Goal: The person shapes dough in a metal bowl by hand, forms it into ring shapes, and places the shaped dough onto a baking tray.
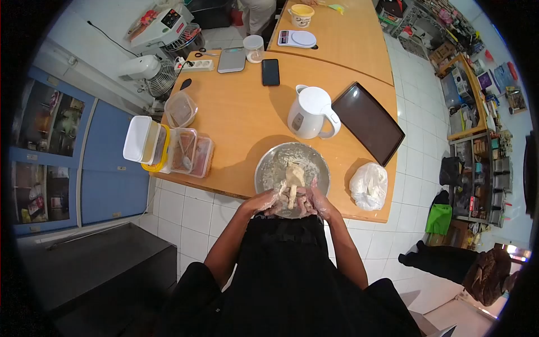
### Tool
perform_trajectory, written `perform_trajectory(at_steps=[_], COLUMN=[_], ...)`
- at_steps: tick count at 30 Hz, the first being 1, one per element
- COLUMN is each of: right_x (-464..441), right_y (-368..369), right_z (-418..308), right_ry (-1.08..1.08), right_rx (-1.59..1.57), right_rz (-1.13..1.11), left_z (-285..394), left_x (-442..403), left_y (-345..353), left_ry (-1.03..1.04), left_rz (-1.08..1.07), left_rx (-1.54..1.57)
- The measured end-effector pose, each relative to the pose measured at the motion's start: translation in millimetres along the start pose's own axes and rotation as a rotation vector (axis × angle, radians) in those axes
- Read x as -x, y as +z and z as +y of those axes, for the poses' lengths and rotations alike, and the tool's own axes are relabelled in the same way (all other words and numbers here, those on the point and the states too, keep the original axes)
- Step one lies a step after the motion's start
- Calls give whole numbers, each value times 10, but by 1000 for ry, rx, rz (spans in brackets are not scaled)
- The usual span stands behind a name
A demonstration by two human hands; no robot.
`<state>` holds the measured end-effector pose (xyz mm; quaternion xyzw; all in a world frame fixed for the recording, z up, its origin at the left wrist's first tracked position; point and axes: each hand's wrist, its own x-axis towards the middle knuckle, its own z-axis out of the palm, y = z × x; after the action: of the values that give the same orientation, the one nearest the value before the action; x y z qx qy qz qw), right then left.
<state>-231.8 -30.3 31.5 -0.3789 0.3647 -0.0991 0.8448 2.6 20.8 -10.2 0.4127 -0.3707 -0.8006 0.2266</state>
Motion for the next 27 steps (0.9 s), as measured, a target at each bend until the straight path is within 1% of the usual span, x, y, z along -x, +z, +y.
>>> perform_trajectory(at_steps=[3, 5, 6, 8, 9, 10, 11, 12, 13, 14, 16, 17, 19, 21, 22, 23, 25, 26, 27], right_x=[-39, -95, -71, -7, -2, 2, 8, 11, 9, 5, -13, -35, -53, -93, -63, -27, 4, 6, -2], right_y=[-10, -70, -26, 62, 80, 91, 104, 115, 120, 106, 90, 76, 5, -35, -4, 17, 76, 99, 91], right_z=[21, 164, 119, 38, 41, 43, 47, 54, 54, 32, -8, -21, 69, 60, 48, 29, 19, 40, 69], right_ry=[23, 73, 70, 62, 44, 24, 3, 18, 29, 36, 22, 13, 20, 35, 120, 118, 100, 84, 50], right_rx=[45, 76, 109, 175, 139, 105, 70, 27, -15, -53, 1, 26, 43, 61, 69, 101, 126, 117, 74], right_rz=[85, 136, 82, -25, -39, -52, -64, -39, -10, 21, 82, 114, 86, 64, 149, 101, 6, -38, -70], left_z=[359, 647, 713, 525, 475, 522, 408, 184, 126, 68, 143, 103, 368, 379, 370, 359, 595, 487, 405], left_x=[132, 209, 232, 157, 133, 112, 70, -5, -16, -13, 39, -7, 151, 121, 120, 119, 185, 126, 50], left_y=[204, 184, 163, 69, 50, 35, -18, -108, -118, -114, 17, 41, 226, 117, 100, 83, 143, 94, 17], left_ry=[-74, -35, -15, 116, 181, 44, 40, 36, 35, -13, -102, -221, -116, -97, -74, -51, 32, 73, 27], left_rz=[36, -73, -125, 16, 85, 141, 160, 177, 190, 161, 95, 118, 85, 45, 51, 56, 125, 184, 184], left_rx=[-20, 93, 151, 33, -26, -62, -101, -140, -183, -151, -95, -60, -7, -96, -84, -73, 52, 68, 28])
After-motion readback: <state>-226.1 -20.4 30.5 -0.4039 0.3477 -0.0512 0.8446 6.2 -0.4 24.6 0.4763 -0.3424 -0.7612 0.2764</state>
